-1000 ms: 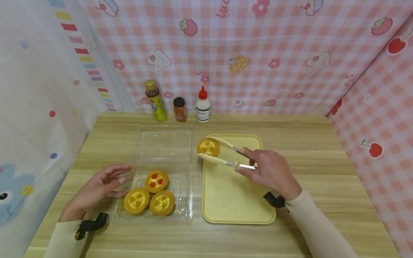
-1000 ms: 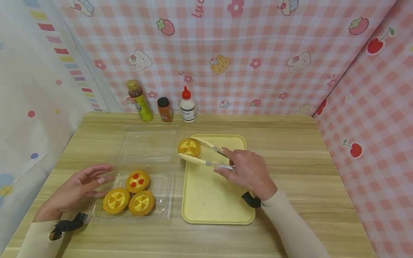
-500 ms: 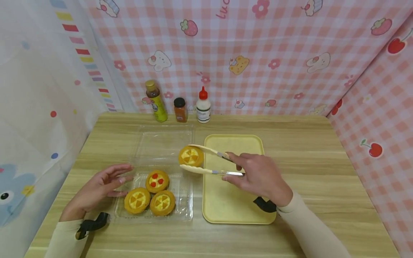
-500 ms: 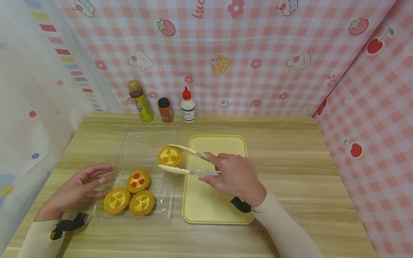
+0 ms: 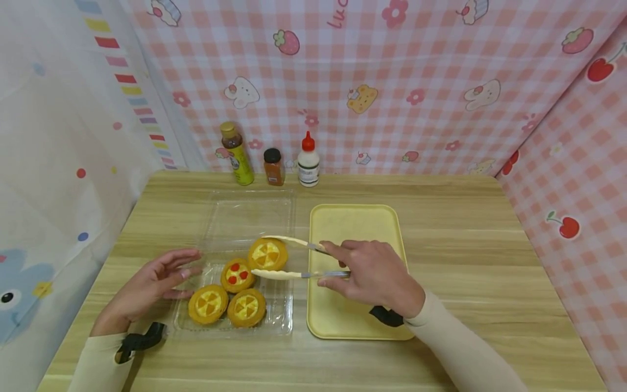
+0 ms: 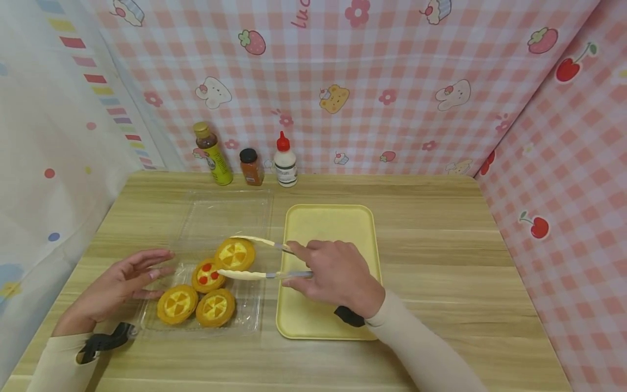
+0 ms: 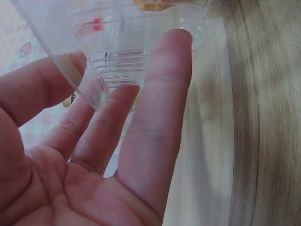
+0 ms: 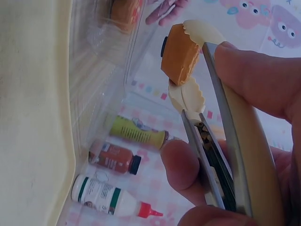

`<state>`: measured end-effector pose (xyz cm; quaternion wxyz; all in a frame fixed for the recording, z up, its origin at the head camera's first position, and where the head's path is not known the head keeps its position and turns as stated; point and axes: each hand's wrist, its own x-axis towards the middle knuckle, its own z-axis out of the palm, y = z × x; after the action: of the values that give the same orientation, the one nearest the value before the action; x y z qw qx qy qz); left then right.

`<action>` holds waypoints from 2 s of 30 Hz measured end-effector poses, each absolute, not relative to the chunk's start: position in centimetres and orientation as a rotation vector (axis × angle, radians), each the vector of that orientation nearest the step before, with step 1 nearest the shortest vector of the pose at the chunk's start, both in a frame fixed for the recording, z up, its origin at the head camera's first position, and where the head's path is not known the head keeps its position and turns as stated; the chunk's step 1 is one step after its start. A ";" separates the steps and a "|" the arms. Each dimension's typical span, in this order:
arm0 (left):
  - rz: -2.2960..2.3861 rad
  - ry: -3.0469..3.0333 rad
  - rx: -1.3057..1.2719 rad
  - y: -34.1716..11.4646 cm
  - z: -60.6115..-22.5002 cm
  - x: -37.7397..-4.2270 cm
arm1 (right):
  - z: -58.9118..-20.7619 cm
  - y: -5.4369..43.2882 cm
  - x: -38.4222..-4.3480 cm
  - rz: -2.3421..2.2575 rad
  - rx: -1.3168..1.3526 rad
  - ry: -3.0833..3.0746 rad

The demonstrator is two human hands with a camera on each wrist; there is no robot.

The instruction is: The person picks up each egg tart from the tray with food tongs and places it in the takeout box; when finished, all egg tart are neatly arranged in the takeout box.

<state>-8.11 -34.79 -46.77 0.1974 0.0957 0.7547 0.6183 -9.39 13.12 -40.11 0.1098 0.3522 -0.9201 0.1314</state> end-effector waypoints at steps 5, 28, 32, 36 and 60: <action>1.735 2.111 0.268 -34.8 -46.8 -8.1 | -40.3 12.4 -9.2 0.402 1.064 -2.732; 1.736 2.106 0.258 -34.8 -46.8 -8.1 | -42.0 10.2 -8.8 0.277 1.098 -2.862; 1.735 2.100 0.255 -34.7 -46.8 -8.1 | -41.7 10.4 -8.8 0.255 1.071 -2.881; 1.739 2.093 0.255 -34.7 -46.8 -8.1 | -41.2 10.9 -8.8 0.230 1.019 -2.881; 1.726 2.103 0.242 -34.8 -46.8 -8.3 | -40.0 12.1 -9.1 0.236 0.964 -2.861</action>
<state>-8.26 -34.75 -46.77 0.2035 0.0869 0.7539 0.6186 -9.12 12.09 -40.04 0.0567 0.3179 -0.9432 0.0778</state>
